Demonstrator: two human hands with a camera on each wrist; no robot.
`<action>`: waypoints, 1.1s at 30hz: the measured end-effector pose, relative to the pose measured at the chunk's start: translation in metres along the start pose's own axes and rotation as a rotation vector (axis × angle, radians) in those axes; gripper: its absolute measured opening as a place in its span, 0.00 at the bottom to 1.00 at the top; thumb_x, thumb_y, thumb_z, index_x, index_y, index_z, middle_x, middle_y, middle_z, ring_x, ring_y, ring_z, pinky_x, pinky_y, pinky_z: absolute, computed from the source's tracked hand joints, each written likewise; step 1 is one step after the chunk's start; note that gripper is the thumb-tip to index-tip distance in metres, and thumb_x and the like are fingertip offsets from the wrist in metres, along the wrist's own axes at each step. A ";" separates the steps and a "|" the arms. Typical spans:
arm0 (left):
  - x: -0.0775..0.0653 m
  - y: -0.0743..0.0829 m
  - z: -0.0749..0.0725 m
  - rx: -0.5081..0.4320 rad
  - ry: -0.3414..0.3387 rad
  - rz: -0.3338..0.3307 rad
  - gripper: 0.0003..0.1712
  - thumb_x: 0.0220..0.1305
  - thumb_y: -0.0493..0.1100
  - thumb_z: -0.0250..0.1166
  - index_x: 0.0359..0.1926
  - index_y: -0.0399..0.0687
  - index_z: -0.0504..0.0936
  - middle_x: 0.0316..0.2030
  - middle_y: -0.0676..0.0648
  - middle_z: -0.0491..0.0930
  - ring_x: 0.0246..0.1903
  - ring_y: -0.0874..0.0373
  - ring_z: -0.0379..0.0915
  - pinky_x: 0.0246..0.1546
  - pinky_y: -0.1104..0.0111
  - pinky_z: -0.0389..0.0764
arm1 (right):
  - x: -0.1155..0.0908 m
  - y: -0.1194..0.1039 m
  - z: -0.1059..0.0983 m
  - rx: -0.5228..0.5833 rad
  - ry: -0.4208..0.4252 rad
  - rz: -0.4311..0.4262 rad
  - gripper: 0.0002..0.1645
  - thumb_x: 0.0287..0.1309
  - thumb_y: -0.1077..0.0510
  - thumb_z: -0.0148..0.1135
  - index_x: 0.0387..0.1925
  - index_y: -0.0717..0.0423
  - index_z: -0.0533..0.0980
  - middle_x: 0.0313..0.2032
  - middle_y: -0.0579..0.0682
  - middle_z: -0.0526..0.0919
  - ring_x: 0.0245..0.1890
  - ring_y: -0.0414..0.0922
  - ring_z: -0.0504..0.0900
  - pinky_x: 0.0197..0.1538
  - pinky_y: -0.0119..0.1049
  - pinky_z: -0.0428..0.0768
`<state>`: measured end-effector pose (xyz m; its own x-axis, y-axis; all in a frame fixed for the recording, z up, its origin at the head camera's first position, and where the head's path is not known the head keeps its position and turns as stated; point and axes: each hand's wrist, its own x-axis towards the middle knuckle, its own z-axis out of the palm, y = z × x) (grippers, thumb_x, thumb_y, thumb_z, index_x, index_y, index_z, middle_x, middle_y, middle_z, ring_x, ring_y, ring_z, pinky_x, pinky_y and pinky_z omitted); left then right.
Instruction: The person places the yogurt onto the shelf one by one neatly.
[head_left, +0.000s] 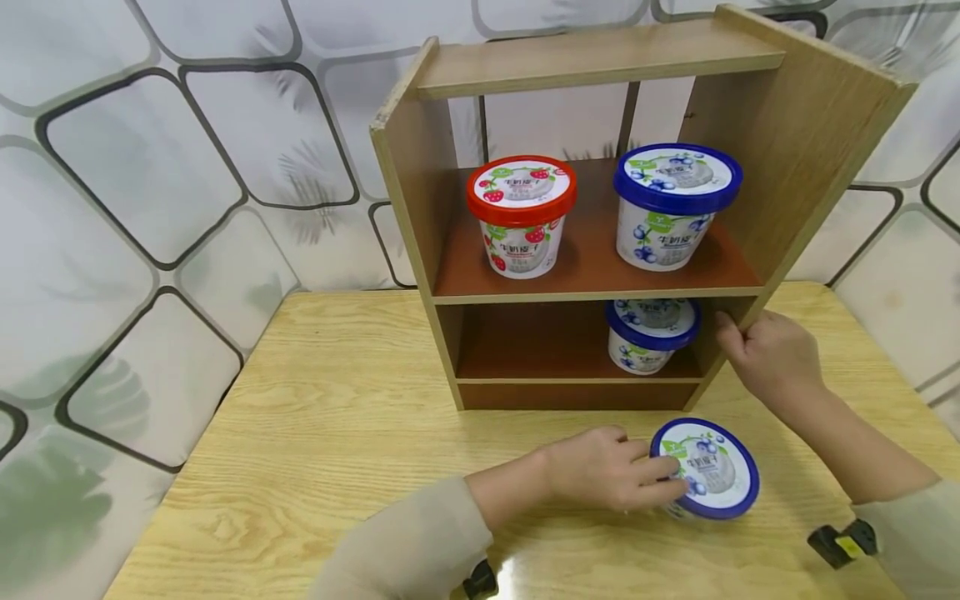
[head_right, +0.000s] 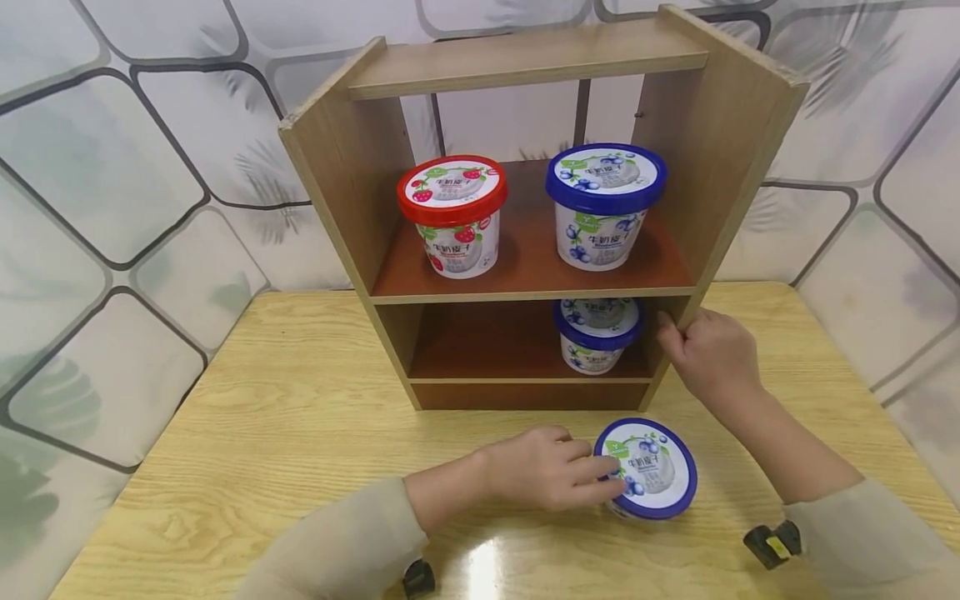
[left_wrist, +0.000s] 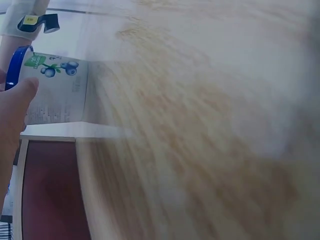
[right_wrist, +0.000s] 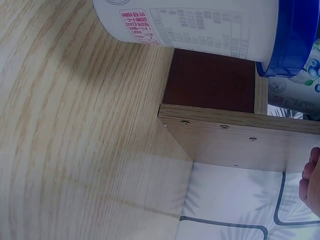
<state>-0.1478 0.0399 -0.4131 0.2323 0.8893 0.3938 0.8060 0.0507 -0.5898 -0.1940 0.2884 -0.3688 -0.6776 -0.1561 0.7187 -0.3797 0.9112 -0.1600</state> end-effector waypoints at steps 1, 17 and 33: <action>0.000 0.001 0.001 -0.007 -0.005 -0.005 0.21 0.75 0.46 0.38 0.54 0.55 0.77 0.48 0.57 0.79 0.31 0.66 0.76 0.24 0.75 0.72 | 0.000 0.000 0.000 -0.001 -0.003 0.003 0.27 0.60 0.48 0.44 0.09 0.54 0.59 0.09 0.49 0.60 0.10 0.47 0.57 0.13 0.37 0.52; 0.004 0.000 0.012 0.043 0.083 0.005 0.17 0.73 0.44 0.43 0.46 0.56 0.80 0.38 0.59 0.79 0.29 0.68 0.74 0.23 0.76 0.70 | 0.001 -0.002 -0.003 -0.009 -0.010 -0.002 0.28 0.62 0.47 0.43 0.09 0.55 0.59 0.09 0.50 0.59 0.10 0.47 0.57 0.13 0.37 0.51; 0.010 -0.012 -0.016 0.058 0.141 0.021 0.22 0.74 0.40 0.39 0.41 0.57 0.81 0.33 0.61 0.78 0.28 0.71 0.72 0.22 0.80 0.66 | 0.000 -0.002 -0.003 -0.015 -0.011 0.014 0.28 0.61 0.48 0.44 0.08 0.53 0.58 0.08 0.50 0.60 0.10 0.48 0.58 0.12 0.38 0.52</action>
<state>-0.1468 0.0407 -0.3909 0.3263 0.8178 0.4740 0.7685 0.0625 -0.6368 -0.1918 0.2871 -0.3664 -0.6896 -0.1476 0.7090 -0.3609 0.9188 -0.1598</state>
